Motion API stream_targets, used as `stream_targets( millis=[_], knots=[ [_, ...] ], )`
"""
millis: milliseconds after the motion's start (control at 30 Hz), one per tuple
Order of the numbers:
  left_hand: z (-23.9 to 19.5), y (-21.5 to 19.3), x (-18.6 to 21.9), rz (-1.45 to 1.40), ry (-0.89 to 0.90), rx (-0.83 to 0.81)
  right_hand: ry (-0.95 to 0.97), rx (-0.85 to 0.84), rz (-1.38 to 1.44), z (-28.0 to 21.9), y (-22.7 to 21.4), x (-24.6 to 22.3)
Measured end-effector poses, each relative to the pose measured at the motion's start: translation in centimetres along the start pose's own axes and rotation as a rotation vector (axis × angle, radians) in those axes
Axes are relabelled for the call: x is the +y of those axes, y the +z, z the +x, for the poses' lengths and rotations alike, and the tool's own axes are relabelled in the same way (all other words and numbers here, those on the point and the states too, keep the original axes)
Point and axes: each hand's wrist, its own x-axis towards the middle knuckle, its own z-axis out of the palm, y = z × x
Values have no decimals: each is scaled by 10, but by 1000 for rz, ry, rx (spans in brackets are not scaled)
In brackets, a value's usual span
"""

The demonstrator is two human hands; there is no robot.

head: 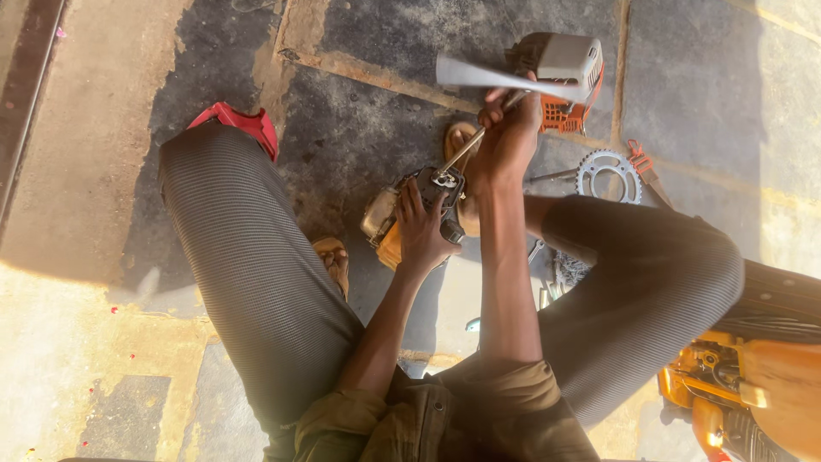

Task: The person sits on the floor and uses a T-handle wrench to loosen and remove bolts from a small engine. They remove the top cover and then use a screwdriver to adjust internal components.

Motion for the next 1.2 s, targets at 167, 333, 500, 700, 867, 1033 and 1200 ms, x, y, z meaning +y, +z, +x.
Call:
stream_targets(
  millis=[167,333,500,700,867,1033,1200],
  knots=[
    [14,-4,0,17,-97,-168,-97,-196,-21,14,11,2],
    [26,-15,-6,-236,-18,-45,87,-11,-311,10,24,2],
    [40,-26,-11,-318,-87,18,68,-309,-597,3,24,-4],
    [44,-18,-22,-139,-91,25,312,-172,-235,6,15,-21],
    [56,-14,-19,-143,-184,5,268,-96,-214,0,16,-43],
    [61,-14,-24,-65,-231,-67,247,-89,-205,4,28,-53],
    [64,-8,-27,-63,-210,-17,205,-193,-413,4,31,-71]
  ],
)
